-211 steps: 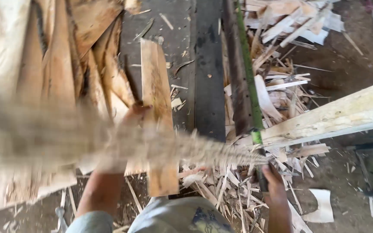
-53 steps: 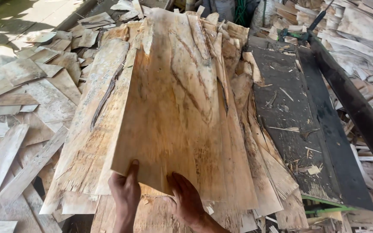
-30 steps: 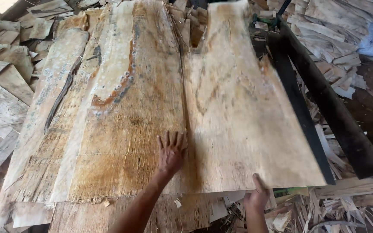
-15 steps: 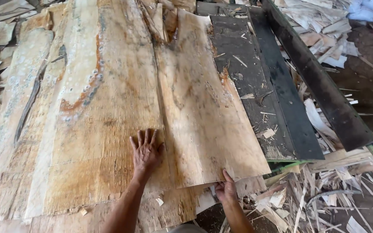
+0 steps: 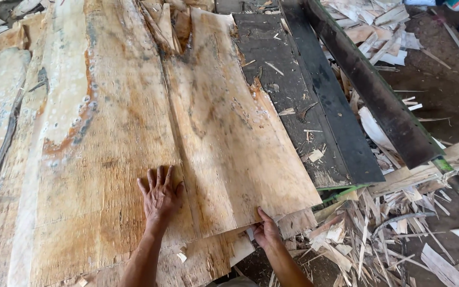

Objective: Trimming and cutting thin wood veneers using a large manual guillotine cutter.

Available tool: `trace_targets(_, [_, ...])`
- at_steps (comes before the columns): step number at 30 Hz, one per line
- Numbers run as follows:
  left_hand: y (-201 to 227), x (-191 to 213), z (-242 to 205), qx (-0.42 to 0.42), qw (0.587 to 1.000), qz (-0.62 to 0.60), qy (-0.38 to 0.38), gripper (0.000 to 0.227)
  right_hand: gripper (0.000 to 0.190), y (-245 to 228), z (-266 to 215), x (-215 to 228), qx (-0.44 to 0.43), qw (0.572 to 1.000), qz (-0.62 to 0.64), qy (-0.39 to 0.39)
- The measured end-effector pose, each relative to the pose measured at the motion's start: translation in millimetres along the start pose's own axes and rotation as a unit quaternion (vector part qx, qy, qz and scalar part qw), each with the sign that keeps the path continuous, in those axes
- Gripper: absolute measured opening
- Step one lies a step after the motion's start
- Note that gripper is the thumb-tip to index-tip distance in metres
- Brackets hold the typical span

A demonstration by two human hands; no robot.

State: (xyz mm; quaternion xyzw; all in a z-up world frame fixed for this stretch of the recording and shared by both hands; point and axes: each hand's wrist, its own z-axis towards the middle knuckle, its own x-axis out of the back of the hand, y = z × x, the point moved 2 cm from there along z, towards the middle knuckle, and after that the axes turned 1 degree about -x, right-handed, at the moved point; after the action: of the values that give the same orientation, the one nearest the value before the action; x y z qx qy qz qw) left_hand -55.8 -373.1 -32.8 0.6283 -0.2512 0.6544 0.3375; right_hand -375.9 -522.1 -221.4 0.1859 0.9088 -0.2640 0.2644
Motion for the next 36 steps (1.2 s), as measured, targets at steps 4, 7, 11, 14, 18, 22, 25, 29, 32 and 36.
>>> trace_targets(4, [-2, 1, 1, 0.0, 1.0, -0.006, 0.014, 0.069, 0.026, -10, -5, 1, 0.007, 1.0, 0.011, -0.013])
trace_targets(7, [-2, 3, 1, -0.003, 1.0, -0.02, 0.021, 0.069, 0.028, -21, 2, 11, 0.033, 0.998, -0.002, -0.049])
trace_targets(11, [1, 16, -8, 0.01, 0.999, -0.037, 0.025, 0.068, 0.028, -31, -3, 9, 0.042, 0.995, -0.025, -0.092])
trace_targets(14, [1, 13, 0, 0.004, 0.998, -0.042, 0.049, 0.067, 0.03, -39, -7, 0, 0.072, 0.992, -0.087, -0.062])
trace_targets(18, [9, -4, 0, 0.034, 0.997, -0.036, 0.058, 0.069, 0.034, -50, -25, -14, 0.1, 0.989, -0.095, -0.061])
trace_targets(22, [17, -14, 3, 0.07, 0.995, -0.006, 0.069, 0.073, 0.036, -57, -31, -22, 0.106, 0.982, -0.154, -0.025])
trace_targets(25, [17, -22, 2, 0.069, 0.994, 0.002, 0.09, 0.073, 0.034, -52, -3, -1, 0.112, 0.98, -0.155, -0.056])
trace_targets(29, [17, -20, 4, 0.076, 0.993, 0.021, 0.089, 0.072, 0.035, -57, -22, -19, 0.1, 0.984, -0.13, -0.069])
trace_targets(32, [15, -28, 4, 0.074, 0.993, 0.029, 0.089, 0.072, 0.034, -62, -17, -13, 0.1, 0.984, -0.138, -0.054])
trace_targets(36, [14, -26, 3, 0.069, 0.993, 0.032, 0.088, 0.072, 0.033, -68, -28, -23, 0.115, 0.979, -0.167, -0.023])
